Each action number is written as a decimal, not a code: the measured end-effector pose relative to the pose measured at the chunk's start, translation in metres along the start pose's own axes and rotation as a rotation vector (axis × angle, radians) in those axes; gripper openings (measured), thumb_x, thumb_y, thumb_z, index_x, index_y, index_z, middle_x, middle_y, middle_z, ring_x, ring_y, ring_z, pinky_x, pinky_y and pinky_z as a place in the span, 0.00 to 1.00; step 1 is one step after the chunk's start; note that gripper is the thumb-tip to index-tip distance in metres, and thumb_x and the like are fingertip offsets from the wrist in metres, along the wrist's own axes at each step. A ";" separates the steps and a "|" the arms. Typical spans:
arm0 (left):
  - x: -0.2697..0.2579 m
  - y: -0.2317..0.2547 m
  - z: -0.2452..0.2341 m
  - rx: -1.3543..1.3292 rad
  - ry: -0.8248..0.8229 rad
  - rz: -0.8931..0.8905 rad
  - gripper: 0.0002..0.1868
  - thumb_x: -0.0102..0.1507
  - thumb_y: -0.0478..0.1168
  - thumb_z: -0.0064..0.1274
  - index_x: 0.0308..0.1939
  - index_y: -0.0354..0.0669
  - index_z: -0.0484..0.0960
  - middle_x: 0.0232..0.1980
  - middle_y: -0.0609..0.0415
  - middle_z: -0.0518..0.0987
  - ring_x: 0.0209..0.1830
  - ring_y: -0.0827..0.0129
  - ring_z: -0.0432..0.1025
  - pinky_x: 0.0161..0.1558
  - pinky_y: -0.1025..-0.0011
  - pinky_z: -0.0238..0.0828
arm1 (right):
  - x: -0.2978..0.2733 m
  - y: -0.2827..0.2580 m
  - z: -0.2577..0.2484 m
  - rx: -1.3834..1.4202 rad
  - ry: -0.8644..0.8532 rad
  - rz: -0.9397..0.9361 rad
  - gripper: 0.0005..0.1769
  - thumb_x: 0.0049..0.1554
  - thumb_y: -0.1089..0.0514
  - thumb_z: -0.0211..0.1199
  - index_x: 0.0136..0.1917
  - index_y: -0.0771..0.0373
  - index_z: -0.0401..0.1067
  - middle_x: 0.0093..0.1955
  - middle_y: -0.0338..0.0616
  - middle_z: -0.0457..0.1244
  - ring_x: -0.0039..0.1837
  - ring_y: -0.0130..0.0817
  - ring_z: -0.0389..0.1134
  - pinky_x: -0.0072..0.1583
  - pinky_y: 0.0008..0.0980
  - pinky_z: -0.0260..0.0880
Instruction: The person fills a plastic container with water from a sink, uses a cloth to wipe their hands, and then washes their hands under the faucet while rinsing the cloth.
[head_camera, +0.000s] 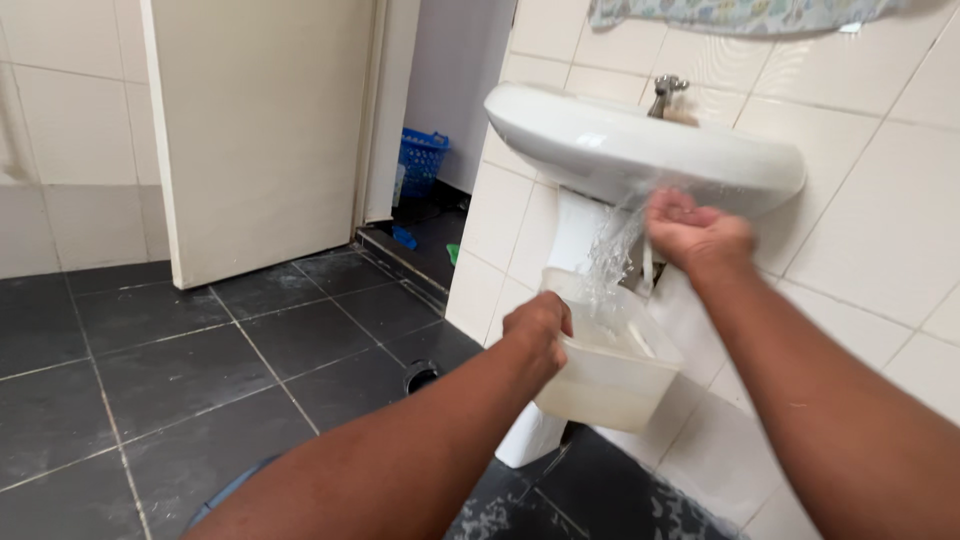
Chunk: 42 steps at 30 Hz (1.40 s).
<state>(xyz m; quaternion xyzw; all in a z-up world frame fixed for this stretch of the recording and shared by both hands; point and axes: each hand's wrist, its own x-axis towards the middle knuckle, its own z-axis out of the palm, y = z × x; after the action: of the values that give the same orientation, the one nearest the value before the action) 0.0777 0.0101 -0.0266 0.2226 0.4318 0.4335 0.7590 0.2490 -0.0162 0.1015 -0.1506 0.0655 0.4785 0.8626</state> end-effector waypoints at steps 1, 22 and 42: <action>0.001 -0.002 0.004 0.013 -0.014 -0.008 0.17 0.44 0.20 0.53 0.37 0.23 0.77 0.45 0.38 0.74 0.40 0.53 0.72 0.34 0.67 0.72 | -0.005 -0.006 0.002 -0.002 0.026 -0.025 0.31 0.67 0.48 0.40 0.76 0.69 0.57 0.69 0.56 0.60 0.70 0.48 0.65 0.70 0.49 0.65; -0.021 -0.045 0.025 -0.051 -0.199 -0.183 0.16 0.45 0.18 0.44 0.36 0.23 0.75 0.47 0.38 0.72 0.41 0.53 0.71 0.35 0.62 0.76 | -0.063 -0.009 -0.088 -0.250 0.731 0.042 0.40 0.67 0.33 0.36 0.83 0.59 0.41 0.86 0.45 0.38 0.82 0.38 0.44 0.79 0.42 0.44; 0.000 -0.089 0.056 -0.074 -0.257 -0.184 0.14 0.43 0.19 0.45 0.32 0.23 0.75 0.45 0.36 0.73 0.37 0.51 0.68 0.29 0.58 0.66 | -0.042 -0.045 -0.094 0.110 0.418 -0.188 0.42 0.68 0.36 0.34 0.82 0.68 0.47 0.82 0.59 0.49 0.81 0.45 0.51 0.80 0.43 0.45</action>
<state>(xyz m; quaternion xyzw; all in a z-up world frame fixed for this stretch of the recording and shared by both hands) 0.1669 -0.0347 -0.0601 0.2075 0.3333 0.3459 0.8522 0.2674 -0.1027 0.0324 -0.2047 0.2541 0.3503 0.8780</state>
